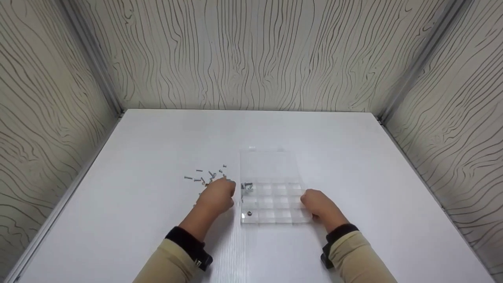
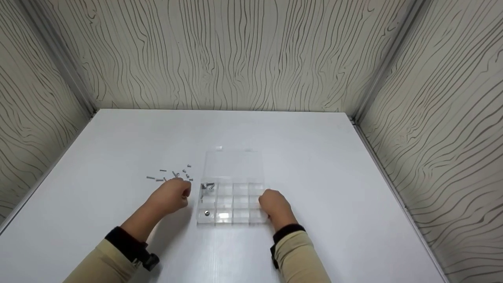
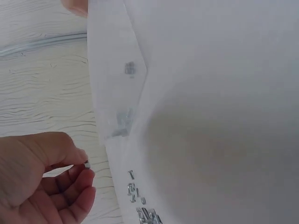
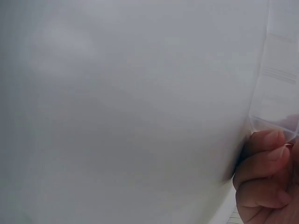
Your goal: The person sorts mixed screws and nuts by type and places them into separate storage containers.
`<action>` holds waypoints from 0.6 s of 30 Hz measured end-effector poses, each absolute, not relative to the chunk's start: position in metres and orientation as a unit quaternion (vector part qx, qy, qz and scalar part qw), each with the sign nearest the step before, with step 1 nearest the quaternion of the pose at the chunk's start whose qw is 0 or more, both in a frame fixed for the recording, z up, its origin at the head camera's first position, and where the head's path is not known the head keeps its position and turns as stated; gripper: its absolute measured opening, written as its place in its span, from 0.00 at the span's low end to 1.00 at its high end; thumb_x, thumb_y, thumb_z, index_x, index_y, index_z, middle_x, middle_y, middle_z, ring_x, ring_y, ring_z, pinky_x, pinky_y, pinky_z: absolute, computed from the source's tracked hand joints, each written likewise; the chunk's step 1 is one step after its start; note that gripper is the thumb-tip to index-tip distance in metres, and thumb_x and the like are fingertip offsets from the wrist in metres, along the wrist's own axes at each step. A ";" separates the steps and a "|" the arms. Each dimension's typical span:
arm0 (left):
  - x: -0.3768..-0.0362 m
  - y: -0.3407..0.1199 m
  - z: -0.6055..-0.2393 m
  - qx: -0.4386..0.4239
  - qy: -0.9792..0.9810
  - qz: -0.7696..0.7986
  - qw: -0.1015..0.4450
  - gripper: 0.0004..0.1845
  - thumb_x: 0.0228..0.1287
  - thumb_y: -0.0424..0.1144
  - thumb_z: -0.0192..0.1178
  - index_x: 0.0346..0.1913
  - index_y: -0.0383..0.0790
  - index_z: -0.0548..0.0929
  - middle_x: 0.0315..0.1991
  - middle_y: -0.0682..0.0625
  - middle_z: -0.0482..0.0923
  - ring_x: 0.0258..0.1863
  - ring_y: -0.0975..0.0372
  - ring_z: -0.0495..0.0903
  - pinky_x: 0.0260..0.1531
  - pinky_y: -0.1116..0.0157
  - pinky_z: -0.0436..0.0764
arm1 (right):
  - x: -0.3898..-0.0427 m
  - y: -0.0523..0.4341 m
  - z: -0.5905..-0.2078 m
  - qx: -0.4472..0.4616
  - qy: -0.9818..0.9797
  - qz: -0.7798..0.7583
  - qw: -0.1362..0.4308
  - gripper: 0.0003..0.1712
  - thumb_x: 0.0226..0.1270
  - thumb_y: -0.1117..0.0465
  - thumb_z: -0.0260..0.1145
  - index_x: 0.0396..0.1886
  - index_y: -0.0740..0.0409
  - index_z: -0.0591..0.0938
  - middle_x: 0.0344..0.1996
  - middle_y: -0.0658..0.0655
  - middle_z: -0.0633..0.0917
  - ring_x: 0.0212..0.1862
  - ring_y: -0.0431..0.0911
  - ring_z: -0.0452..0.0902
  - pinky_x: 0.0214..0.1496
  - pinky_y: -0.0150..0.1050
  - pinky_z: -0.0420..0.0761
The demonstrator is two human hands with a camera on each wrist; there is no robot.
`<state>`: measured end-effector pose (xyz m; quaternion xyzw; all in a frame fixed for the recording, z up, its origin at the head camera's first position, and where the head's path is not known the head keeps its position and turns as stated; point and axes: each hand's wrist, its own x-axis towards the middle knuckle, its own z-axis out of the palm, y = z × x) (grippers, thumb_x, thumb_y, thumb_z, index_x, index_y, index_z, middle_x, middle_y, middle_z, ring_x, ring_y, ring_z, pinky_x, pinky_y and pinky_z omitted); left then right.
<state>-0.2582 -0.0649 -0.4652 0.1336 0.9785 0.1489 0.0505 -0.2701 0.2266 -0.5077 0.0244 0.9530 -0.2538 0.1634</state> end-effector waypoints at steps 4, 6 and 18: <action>-0.252 -0.052 -0.461 0.162 0.974 0.152 0.048 0.07 0.43 0.30 0.65 0.25 0.43 0.77 0.22 0.54 0.70 0.23 0.62 0.70 0.25 0.67 0.74 | -0.269 0.226 -0.507 0.026 0.952 -0.256 0.164 0.11 0.65 0.63 0.45 0.30 0.65 0.72 0.21 0.57 0.71 0.20 0.47 0.66 0.13 0.33 0.65; -0.249 -0.047 -0.460 0.165 0.973 0.151 0.053 0.07 0.44 0.31 0.65 0.27 0.43 0.78 0.22 0.55 0.70 0.23 0.63 0.70 0.25 0.68 0.75 | -0.269 0.226 -0.507 0.025 0.953 -0.254 0.163 0.11 0.66 0.63 0.45 0.30 0.65 0.72 0.21 0.57 0.71 0.20 0.47 0.67 0.14 0.33 0.65; -0.245 -0.033 -0.471 0.179 0.969 0.150 0.076 0.07 0.46 0.33 0.66 0.27 0.44 0.78 0.23 0.56 0.71 0.24 0.64 0.71 0.24 0.68 0.74 | -0.269 0.224 -0.504 0.033 0.949 -0.260 0.178 0.13 0.68 0.62 0.44 0.33 0.66 0.73 0.21 0.57 0.72 0.20 0.46 0.66 0.13 0.31 0.66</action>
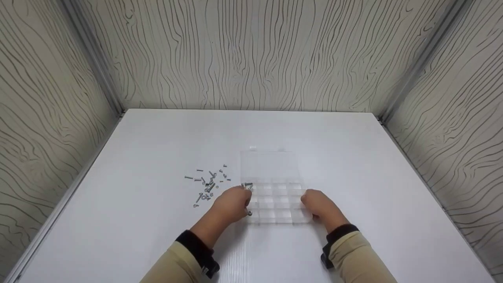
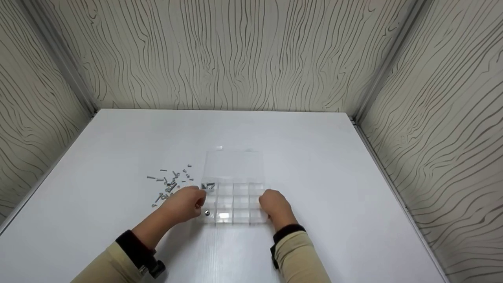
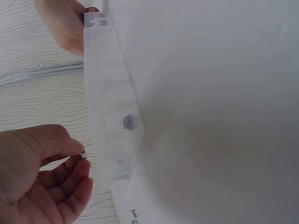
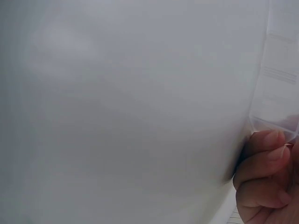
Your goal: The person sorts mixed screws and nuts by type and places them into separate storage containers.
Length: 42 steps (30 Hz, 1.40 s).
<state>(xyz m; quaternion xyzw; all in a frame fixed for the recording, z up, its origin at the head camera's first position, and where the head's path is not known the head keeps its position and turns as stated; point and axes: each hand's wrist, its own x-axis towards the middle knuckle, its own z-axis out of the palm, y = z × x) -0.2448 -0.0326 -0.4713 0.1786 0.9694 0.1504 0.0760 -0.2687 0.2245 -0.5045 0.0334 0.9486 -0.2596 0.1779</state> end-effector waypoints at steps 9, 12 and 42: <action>-0.242 -0.028 -0.477 0.178 0.971 0.136 0.085 0.07 0.48 0.34 0.66 0.26 0.45 0.77 0.21 0.56 0.71 0.22 0.64 0.70 0.23 0.68 0.74 | -0.269 0.225 -0.504 0.034 0.953 -0.241 0.178 0.14 0.67 0.63 0.44 0.36 0.68 0.74 0.22 0.58 0.73 0.19 0.47 0.67 0.12 0.32 0.66; -0.242 -0.028 -0.477 0.179 0.971 0.133 0.085 0.08 0.48 0.34 0.66 0.25 0.45 0.76 0.21 0.56 0.71 0.22 0.64 0.70 0.23 0.68 0.74 | -0.269 0.225 -0.504 0.027 0.956 -0.235 0.173 0.14 0.66 0.63 0.44 0.36 0.69 0.74 0.22 0.58 0.73 0.20 0.47 0.68 0.12 0.32 0.66; -0.282 -0.093 -0.507 0.006 0.992 0.122 0.009 0.19 0.66 0.35 0.50 0.59 0.39 0.70 0.53 0.40 0.71 0.53 0.50 0.72 0.48 0.57 0.77 | -0.268 0.224 -0.505 0.033 0.950 -0.263 0.165 0.12 0.68 0.63 0.45 0.31 0.65 0.72 0.20 0.58 0.73 0.17 0.46 0.67 0.11 0.31 0.67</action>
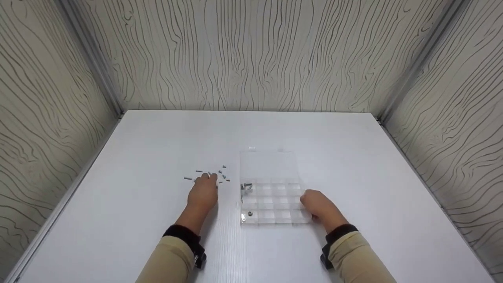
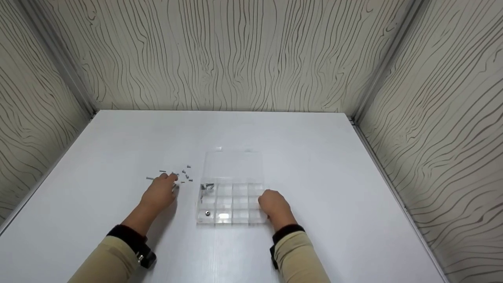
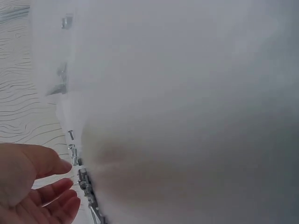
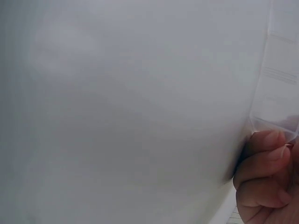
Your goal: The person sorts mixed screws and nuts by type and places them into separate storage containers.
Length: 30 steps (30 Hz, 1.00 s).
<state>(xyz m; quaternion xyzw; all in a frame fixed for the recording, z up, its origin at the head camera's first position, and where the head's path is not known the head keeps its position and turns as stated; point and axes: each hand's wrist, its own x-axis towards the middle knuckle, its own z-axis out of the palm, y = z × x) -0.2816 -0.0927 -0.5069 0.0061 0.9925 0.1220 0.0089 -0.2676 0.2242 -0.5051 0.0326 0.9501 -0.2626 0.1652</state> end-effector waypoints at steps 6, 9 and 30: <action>-0.282 -0.098 -0.508 -0.022 0.992 0.122 0.017 0.18 0.67 0.36 0.49 0.59 0.37 0.71 0.50 0.39 0.73 0.50 0.51 0.74 0.48 0.57 0.77 | -0.268 0.223 -0.505 0.026 0.953 -0.256 0.159 0.11 0.65 0.63 0.45 0.29 0.63 0.72 0.20 0.57 0.72 0.19 0.46 0.68 0.11 0.31 0.66; -0.282 -0.099 -0.506 -0.022 0.993 0.115 0.026 0.18 0.67 0.39 0.49 0.57 0.37 0.73 0.50 0.40 0.74 0.51 0.51 0.74 0.51 0.57 0.76 | -0.269 0.223 -0.505 0.019 0.957 -0.244 0.157 0.11 0.65 0.63 0.45 0.28 0.63 0.72 0.21 0.57 0.72 0.20 0.47 0.68 0.11 0.31 0.66; -0.282 -0.092 -0.492 -0.001 0.993 0.113 0.034 0.14 0.57 0.34 0.60 0.46 0.33 0.78 0.43 0.40 0.78 0.46 0.52 0.77 0.48 0.58 0.77 | -0.269 0.226 -0.509 0.047 0.944 -0.281 0.166 0.11 0.64 0.63 0.44 0.32 0.65 0.73 0.20 0.59 0.73 0.18 0.46 0.67 0.12 0.32 0.67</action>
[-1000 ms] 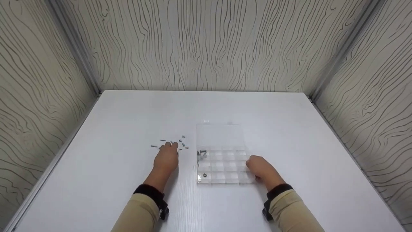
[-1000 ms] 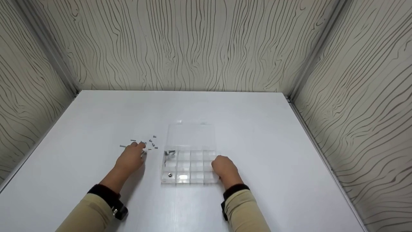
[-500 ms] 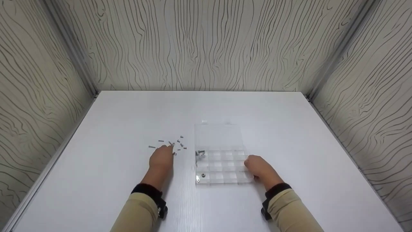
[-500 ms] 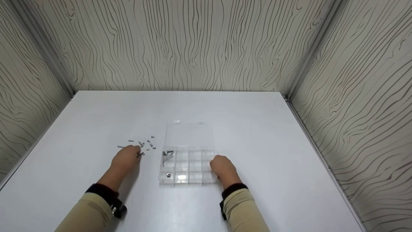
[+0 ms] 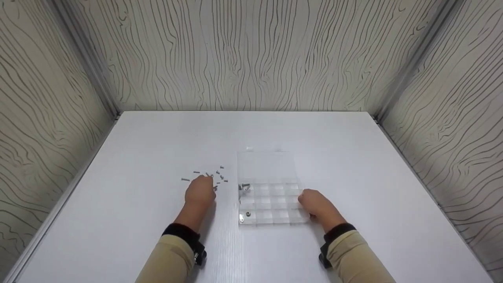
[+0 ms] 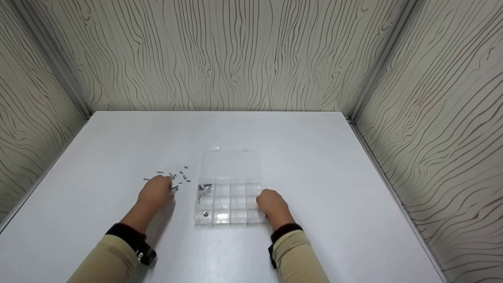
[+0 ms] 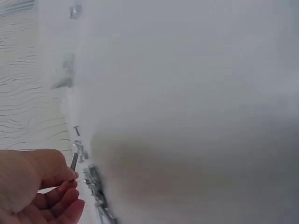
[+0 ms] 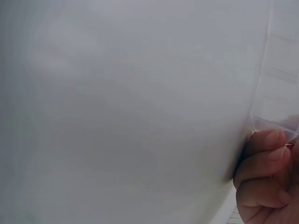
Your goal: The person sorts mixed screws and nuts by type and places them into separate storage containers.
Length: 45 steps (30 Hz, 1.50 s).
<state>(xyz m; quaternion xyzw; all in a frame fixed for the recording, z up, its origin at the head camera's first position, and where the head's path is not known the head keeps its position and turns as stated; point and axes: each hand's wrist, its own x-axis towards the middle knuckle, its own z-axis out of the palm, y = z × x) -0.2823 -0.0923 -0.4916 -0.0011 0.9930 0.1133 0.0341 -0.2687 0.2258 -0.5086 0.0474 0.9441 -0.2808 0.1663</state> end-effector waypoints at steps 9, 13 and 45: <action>-0.282 -0.066 -0.481 0.088 0.983 0.163 -0.018 0.04 0.50 0.33 0.62 0.31 0.38 0.79 0.27 0.50 0.74 0.28 0.59 0.75 0.29 0.65 0.78 | -0.269 0.226 -0.508 0.044 0.945 -0.276 0.167 0.11 0.65 0.63 0.45 0.30 0.64 0.72 0.22 0.58 0.73 0.21 0.48 0.69 0.15 0.34 0.69; -0.281 -0.051 -0.480 0.111 0.980 0.166 -0.020 0.03 0.52 0.34 0.62 0.30 0.40 0.80 0.25 0.52 0.72 0.26 0.62 0.73 0.27 0.67 0.77 | -0.269 0.225 -0.508 0.040 0.948 -0.267 0.168 0.11 0.66 0.63 0.45 0.31 0.64 0.72 0.21 0.58 0.73 0.19 0.47 0.69 0.14 0.33 0.69; -0.286 -0.064 -0.489 0.043 0.991 0.123 -0.020 0.10 0.59 0.30 0.54 0.43 0.41 0.80 0.40 0.46 0.78 0.42 0.55 0.78 0.39 0.61 0.81 | -0.267 0.225 -0.504 0.022 0.953 -0.256 0.162 0.11 0.64 0.64 0.46 0.28 0.63 0.72 0.19 0.57 0.72 0.17 0.46 0.66 0.12 0.32 0.66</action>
